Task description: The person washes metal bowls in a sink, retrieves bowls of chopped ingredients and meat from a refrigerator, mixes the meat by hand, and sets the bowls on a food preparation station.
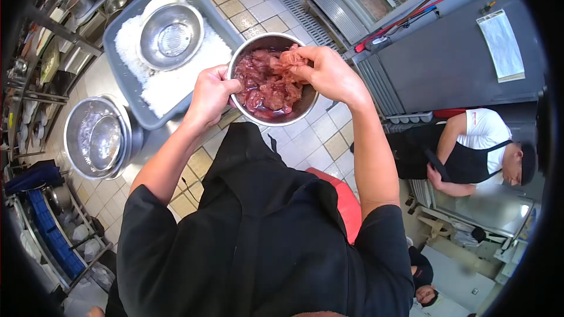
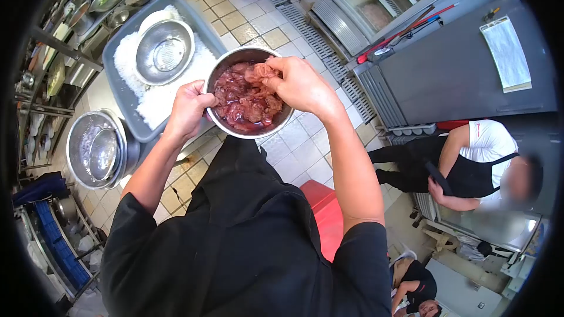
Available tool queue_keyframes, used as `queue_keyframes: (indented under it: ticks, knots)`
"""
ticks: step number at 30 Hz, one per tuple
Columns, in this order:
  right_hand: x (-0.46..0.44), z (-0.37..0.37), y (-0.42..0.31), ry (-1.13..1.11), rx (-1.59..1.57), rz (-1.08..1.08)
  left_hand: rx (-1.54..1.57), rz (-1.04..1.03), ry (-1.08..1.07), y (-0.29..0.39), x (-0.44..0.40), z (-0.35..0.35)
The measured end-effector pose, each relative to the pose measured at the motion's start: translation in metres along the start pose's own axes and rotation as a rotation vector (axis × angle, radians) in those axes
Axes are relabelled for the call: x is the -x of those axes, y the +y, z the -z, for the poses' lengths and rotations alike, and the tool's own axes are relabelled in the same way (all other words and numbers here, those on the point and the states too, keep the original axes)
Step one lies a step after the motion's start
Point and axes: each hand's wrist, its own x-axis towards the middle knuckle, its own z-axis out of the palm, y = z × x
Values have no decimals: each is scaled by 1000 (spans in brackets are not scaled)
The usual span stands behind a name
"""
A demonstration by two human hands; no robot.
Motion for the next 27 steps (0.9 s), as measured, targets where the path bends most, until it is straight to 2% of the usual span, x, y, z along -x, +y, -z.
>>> queue_keyframes:
  ticks: [2,6,9,13,16,21,27]
  knots:
    - [-3,29,0,-3,11,-61,25,5,21,-7,-19,-21]
    - [-30,66,56,21,3,-112,32,19,23,-18,-68,-67]
    - [-54,89,110,113,-90,-47,13,57,22,-22,-109,-102]
    - [-74,131,163,266,-583,-68,64,69,-34,-29,-175,-154]
    - [-87,152,187,441,-646,-84,63,72,-46,-30,-220,-189]
    - [-119,198,258,291,-768,-206,75,64,-67,-21,-286,-238]
    - [-170,245,301,199,-710,-147,65,66,-62,-12,-356,-273]
